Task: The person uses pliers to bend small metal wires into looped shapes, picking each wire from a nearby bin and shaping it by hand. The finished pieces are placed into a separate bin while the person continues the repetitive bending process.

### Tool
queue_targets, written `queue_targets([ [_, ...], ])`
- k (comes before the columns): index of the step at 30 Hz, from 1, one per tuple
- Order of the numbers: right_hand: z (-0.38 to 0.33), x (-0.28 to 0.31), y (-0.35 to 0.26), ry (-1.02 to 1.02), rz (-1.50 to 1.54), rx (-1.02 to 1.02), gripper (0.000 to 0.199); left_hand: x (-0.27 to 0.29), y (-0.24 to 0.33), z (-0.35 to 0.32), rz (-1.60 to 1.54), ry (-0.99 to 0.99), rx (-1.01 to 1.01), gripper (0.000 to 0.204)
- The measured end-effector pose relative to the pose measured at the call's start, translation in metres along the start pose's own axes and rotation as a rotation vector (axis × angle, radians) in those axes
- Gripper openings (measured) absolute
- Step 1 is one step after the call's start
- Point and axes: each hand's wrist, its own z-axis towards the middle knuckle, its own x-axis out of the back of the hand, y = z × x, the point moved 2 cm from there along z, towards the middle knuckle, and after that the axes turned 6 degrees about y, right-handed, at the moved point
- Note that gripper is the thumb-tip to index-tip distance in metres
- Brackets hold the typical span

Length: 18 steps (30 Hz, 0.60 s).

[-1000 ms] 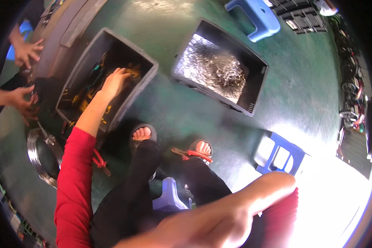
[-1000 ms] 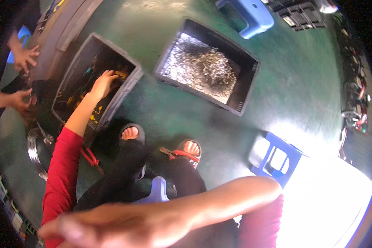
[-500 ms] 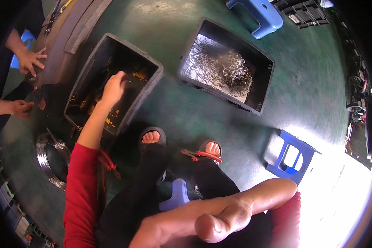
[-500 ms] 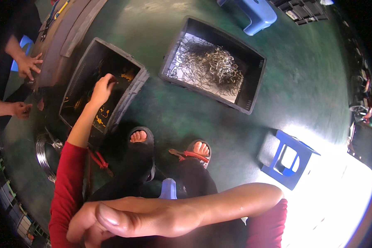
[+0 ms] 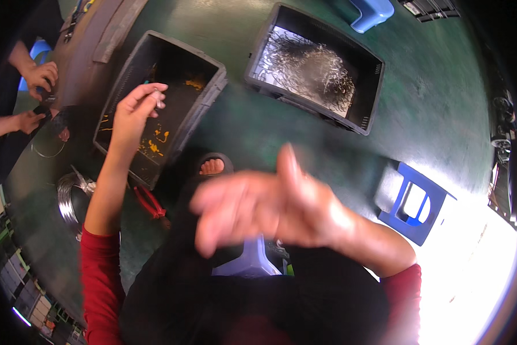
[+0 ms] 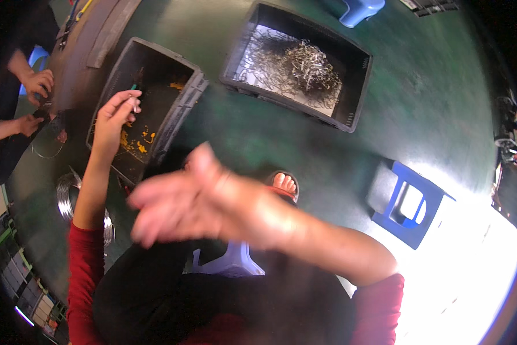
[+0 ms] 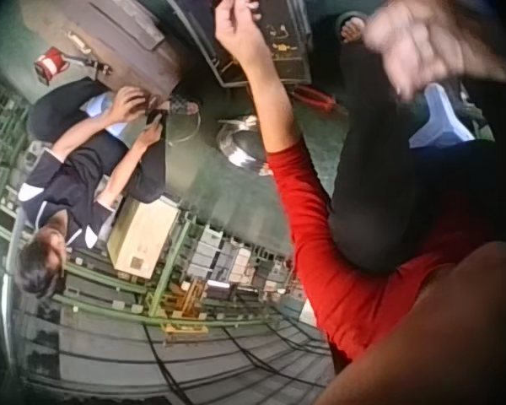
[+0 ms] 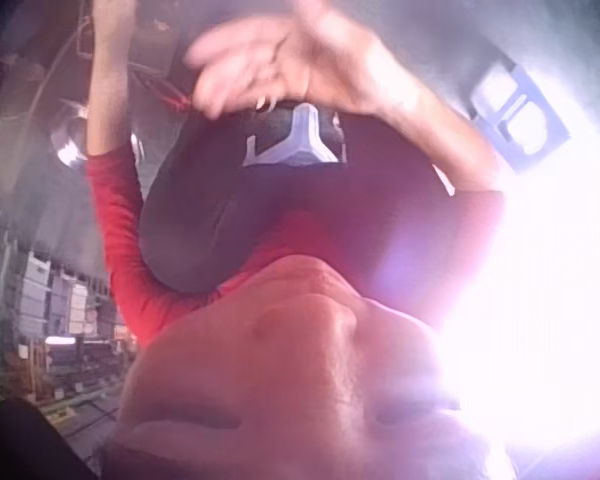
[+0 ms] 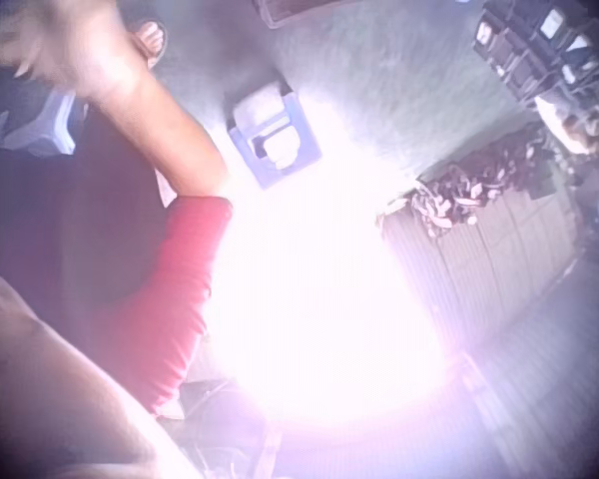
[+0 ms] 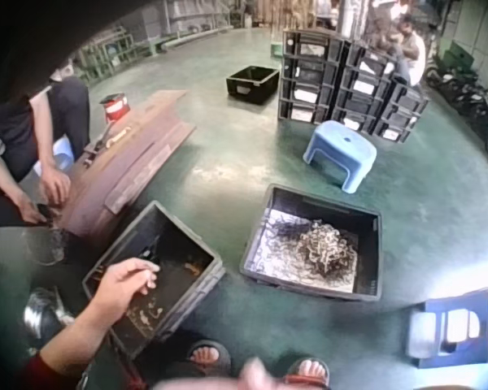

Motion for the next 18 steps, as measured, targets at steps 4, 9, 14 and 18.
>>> queue_targets([
  [4, -0.014, 0.042, 0.003, 0.435, 0.101, 0.134, 0.086, -0.027, 0.015, -0.038, -0.074, -0.033, 0.071, 0.02],
  [9, -0.036, 0.058, 0.013, 0.47, 0.151, 0.186, 0.083, -0.048, 0.021, -0.057, -0.056, -0.052, 0.075, 0.019],
  [14, -0.052, 0.085, 0.019, 0.491, -0.061, 0.256, 0.072, -0.056, 0.013, -0.067, -0.073, -0.15, 0.154, 0.019],
  [18, -0.068, 0.145, 0.021, 0.776, -0.806, 0.139, 0.044, -0.064, 0.004, -0.077, -0.091, -0.189, 0.18, 0.021],
])
